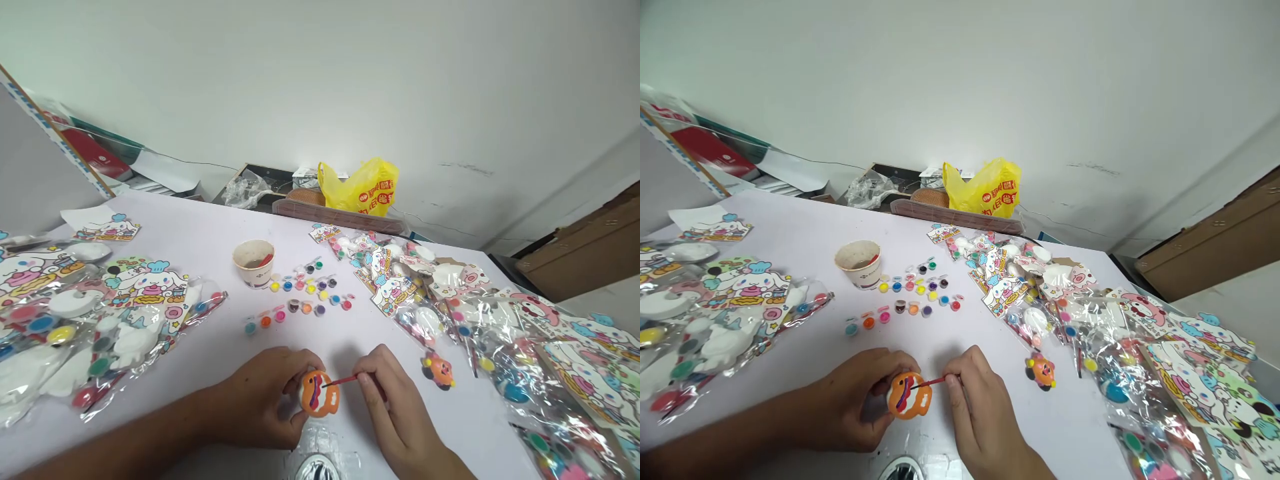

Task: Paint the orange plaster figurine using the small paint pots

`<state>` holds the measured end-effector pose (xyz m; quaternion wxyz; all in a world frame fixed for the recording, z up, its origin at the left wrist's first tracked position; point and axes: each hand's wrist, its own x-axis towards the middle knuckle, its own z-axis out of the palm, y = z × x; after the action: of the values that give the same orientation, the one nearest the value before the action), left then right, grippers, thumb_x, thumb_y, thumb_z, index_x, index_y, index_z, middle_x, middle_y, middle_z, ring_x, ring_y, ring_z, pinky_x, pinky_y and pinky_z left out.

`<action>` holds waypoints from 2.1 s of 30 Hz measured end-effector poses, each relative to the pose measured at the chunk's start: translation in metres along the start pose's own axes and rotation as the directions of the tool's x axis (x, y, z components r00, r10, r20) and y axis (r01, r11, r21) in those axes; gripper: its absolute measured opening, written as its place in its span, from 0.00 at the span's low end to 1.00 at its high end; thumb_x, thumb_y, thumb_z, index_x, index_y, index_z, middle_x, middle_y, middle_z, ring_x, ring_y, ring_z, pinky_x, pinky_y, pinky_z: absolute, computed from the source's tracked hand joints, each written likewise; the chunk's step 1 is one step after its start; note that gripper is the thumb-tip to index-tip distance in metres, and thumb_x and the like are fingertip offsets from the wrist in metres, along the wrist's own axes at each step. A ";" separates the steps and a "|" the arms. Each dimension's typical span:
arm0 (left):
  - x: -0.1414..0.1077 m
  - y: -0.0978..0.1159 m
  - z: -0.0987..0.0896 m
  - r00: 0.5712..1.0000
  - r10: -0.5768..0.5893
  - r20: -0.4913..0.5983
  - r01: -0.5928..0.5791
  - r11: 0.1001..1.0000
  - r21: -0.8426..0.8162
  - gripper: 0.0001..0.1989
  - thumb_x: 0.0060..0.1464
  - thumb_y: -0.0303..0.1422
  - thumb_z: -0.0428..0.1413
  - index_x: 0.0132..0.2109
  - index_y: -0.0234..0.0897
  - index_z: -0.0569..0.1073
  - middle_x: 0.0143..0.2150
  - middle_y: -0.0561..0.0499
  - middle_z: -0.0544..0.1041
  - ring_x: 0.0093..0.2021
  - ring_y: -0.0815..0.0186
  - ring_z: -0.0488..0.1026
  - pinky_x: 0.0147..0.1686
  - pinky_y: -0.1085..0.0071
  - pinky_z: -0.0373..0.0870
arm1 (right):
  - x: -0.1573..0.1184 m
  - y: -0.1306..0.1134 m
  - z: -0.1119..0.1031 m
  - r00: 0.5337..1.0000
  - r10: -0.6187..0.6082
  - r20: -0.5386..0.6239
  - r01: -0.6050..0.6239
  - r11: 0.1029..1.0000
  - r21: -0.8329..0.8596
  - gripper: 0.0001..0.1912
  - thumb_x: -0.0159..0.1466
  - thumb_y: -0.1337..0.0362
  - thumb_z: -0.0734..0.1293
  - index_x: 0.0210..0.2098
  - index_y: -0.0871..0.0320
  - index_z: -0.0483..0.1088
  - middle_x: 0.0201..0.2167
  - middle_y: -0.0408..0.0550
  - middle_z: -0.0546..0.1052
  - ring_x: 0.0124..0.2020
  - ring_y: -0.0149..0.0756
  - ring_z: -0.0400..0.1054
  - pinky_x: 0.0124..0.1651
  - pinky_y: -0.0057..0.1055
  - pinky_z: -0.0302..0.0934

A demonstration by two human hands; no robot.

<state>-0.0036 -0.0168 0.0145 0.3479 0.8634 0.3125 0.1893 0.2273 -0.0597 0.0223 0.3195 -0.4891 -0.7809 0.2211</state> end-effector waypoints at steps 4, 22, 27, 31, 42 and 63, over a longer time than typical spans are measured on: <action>-0.002 -0.002 0.001 0.999 0.050 -0.011 -0.050 0.999 0.010 0.19 0.39 0.23 0.52 0.43 0.41 0.66 0.32 0.56 0.70 0.30 0.66 0.65 0.32 0.70 0.59 | -0.001 -0.001 0.002 0.999 -0.047 0.001 0.047 0.999 -0.022 0.10 0.71 0.70 0.54 0.38 0.55 0.65 0.30 0.44 0.66 0.30 0.35 0.64 0.31 0.30 0.59; -0.003 -0.006 0.004 0.994 0.110 0.015 -0.110 0.994 -0.030 0.17 0.41 0.28 0.52 0.42 0.40 0.65 0.34 0.54 0.72 0.31 0.64 0.67 0.36 0.66 0.60 | 0.000 0.000 0.009 0.997 -0.078 0.017 0.079 0.996 -0.036 0.10 0.71 0.70 0.54 0.39 0.56 0.64 0.30 0.45 0.66 0.29 0.34 0.64 0.29 0.30 0.60; -0.002 -0.007 0.005 0.993 0.114 0.033 -0.112 0.993 -0.032 0.16 0.40 0.29 0.52 0.41 0.40 0.65 0.33 0.55 0.72 0.31 0.64 0.67 0.36 0.66 0.59 | -0.001 -0.003 0.009 0.992 -0.126 0.032 0.127 0.991 -0.036 0.10 0.70 0.71 0.54 0.38 0.56 0.64 0.30 0.45 0.66 0.29 0.34 0.64 0.29 0.30 0.59; -0.002 -0.007 0.005 0.994 0.105 0.033 -0.103 0.994 -0.042 0.15 0.41 0.29 0.53 0.40 0.40 0.65 0.33 0.55 0.71 0.30 0.65 0.66 0.36 0.66 0.59 | 0.000 -0.004 0.008 0.989 -0.146 0.038 0.146 0.989 -0.021 0.10 0.70 0.72 0.54 0.38 0.56 0.64 0.30 0.45 0.67 0.29 0.34 0.64 0.29 0.29 0.60; -0.003 -0.009 0.006 0.992 0.117 0.042 -0.114 0.992 -0.056 0.18 0.37 0.28 0.54 0.40 0.41 0.65 0.35 0.54 0.72 0.31 0.64 0.66 0.36 0.67 0.59 | 0.000 -0.004 0.008 0.989 -0.146 0.003 0.146 0.988 -0.055 0.10 0.69 0.73 0.55 0.41 0.56 0.65 0.32 0.47 0.68 0.31 0.36 0.65 0.30 0.31 0.63; -0.003 -0.007 0.005 0.993 0.105 0.045 -0.104 0.994 -0.036 0.16 0.38 0.30 0.54 0.39 0.40 0.65 0.34 0.54 0.73 0.31 0.64 0.66 0.36 0.67 0.60 | -0.007 -0.005 0.008 0.975 -0.214 -0.054 0.213 0.977 -0.016 0.16 0.64 0.77 0.60 0.47 0.55 0.67 0.35 0.49 0.70 0.33 0.36 0.70 0.32 0.30 0.67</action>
<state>-0.0056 -0.0173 0.0058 0.3592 0.8768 0.2554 0.1922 0.2206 -0.0683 0.0176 0.3602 -0.4100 -0.8209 0.1680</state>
